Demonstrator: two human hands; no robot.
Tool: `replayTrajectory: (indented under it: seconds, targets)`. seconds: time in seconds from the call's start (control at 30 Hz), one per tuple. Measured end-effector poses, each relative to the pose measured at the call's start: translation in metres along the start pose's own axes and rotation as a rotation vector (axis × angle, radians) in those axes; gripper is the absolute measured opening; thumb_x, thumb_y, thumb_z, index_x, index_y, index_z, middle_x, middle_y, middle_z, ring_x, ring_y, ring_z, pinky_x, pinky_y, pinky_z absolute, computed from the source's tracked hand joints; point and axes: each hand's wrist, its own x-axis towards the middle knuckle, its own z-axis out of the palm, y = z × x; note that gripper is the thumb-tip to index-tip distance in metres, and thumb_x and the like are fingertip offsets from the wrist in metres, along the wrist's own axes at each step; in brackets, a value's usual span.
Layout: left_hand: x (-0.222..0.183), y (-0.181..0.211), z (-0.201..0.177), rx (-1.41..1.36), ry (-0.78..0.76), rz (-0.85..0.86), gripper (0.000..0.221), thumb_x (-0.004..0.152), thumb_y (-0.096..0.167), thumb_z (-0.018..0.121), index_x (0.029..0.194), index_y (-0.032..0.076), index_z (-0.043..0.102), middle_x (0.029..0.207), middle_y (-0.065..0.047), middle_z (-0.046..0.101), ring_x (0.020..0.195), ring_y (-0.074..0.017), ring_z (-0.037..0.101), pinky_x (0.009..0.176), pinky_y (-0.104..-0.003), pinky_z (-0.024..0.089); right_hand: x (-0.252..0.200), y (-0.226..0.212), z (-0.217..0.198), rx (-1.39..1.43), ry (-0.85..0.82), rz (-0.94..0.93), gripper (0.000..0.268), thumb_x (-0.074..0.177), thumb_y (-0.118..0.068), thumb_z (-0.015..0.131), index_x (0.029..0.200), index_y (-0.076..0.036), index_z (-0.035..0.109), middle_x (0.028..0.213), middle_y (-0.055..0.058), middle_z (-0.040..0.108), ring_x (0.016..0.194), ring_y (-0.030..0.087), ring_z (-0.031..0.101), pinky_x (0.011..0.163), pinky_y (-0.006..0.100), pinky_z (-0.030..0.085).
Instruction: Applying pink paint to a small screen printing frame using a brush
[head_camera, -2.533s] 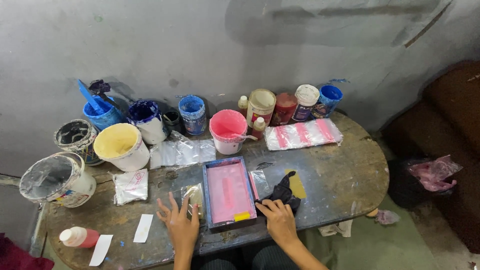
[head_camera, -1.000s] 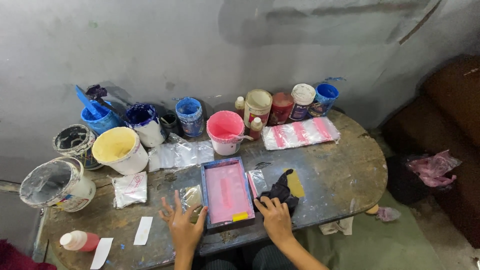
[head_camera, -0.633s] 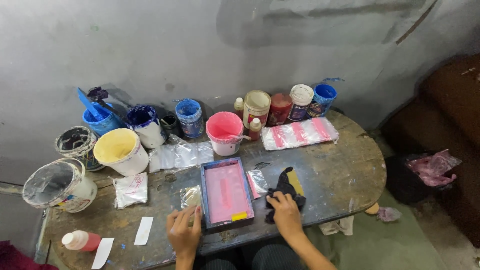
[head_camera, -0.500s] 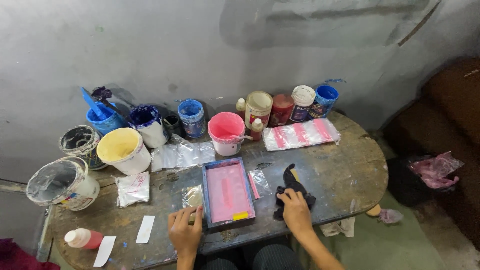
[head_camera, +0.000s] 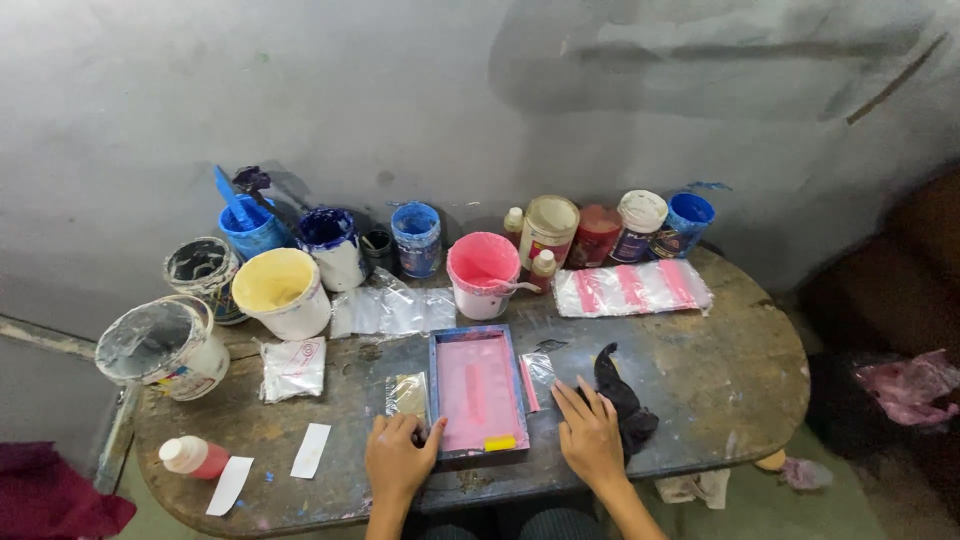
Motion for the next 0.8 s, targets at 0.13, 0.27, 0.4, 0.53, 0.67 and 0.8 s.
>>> replayTrajectory:
  seconds: [0.13,0.27,0.4,0.53,0.67,0.8]
  targets:
    - [0.002,0.003,0.000,0.021,0.010,0.043,0.045,0.086,0.053,0.072,0.061,0.017,0.060,0.065,0.005,0.062,0.075,-0.0204,0.053,0.061,-0.037,0.046,-0.002,-0.006,-0.001,0.010,-0.020,0.051,0.054,0.085,-0.014,0.056,0.139,-0.020,0.064,0.147,-0.008,0.060,0.148,0.024,0.039,0.115,0.052,0.033]
    - [0.003,0.008,0.001,0.022,0.063,0.136,0.037,0.084,0.041,0.074,0.063,0.011,0.069,0.064,0.001,0.064,0.074,-0.0216,0.054,0.060,-0.038,0.046,-0.004,-0.005,0.003,0.018,0.032,0.072,0.052,0.086,-0.013,0.057,0.136,-0.018,0.067,0.144,-0.001,0.064,0.146,0.027,0.043,0.117,0.052,0.035]
    - [0.003,0.015,-0.004,0.013,0.087,0.177,0.035,0.084,0.036,0.075,0.062,0.009,0.070,0.062,0.000,0.063,0.073,-0.0219,0.053,0.058,-0.038,0.045,-0.007,-0.004,0.007,0.026,0.047,0.103,0.051,0.086,-0.012,0.056,0.136,-0.015,0.067,0.145,0.002,0.063,0.146,0.027,0.044,0.116,0.054,0.037]
    - [0.002,0.013,0.000,0.028,0.142,0.212,0.037,0.083,0.034,0.075,0.058,0.008,0.066,0.060,-0.001,0.060,0.070,-0.0234,0.052,0.056,-0.040,0.044,-0.007,-0.004,0.008,0.016,0.029,0.115,0.053,0.086,-0.012,0.056,0.138,-0.016,0.065,0.147,0.002,0.061,0.147,0.027,0.042,0.116,0.053,0.037]
    - [0.003,0.012,0.000,-0.002,0.167,0.241,0.035,0.082,0.031,0.077,0.059,0.008,0.066,0.059,-0.001,0.059,0.068,-0.0226,0.050,0.055,-0.038,0.044,-0.008,-0.004,0.008,0.022,0.012,0.128,0.053,0.086,-0.012,0.055,0.138,-0.016,0.065,0.148,0.003,0.060,0.147,0.028,0.042,0.117,0.054,0.035]
    - [0.003,0.010,0.002,-0.019,0.187,0.265,0.033,0.080,0.031,0.079,0.059,0.010,0.065,0.059,0.000,0.059,0.067,-0.0214,0.051,0.056,-0.037,0.046,-0.007,-0.005,0.005,0.012,0.004,0.135,0.054,0.087,-0.013,0.055,0.139,-0.017,0.063,0.150,0.004,0.057,0.148,0.027,0.041,0.116,0.053,0.036]
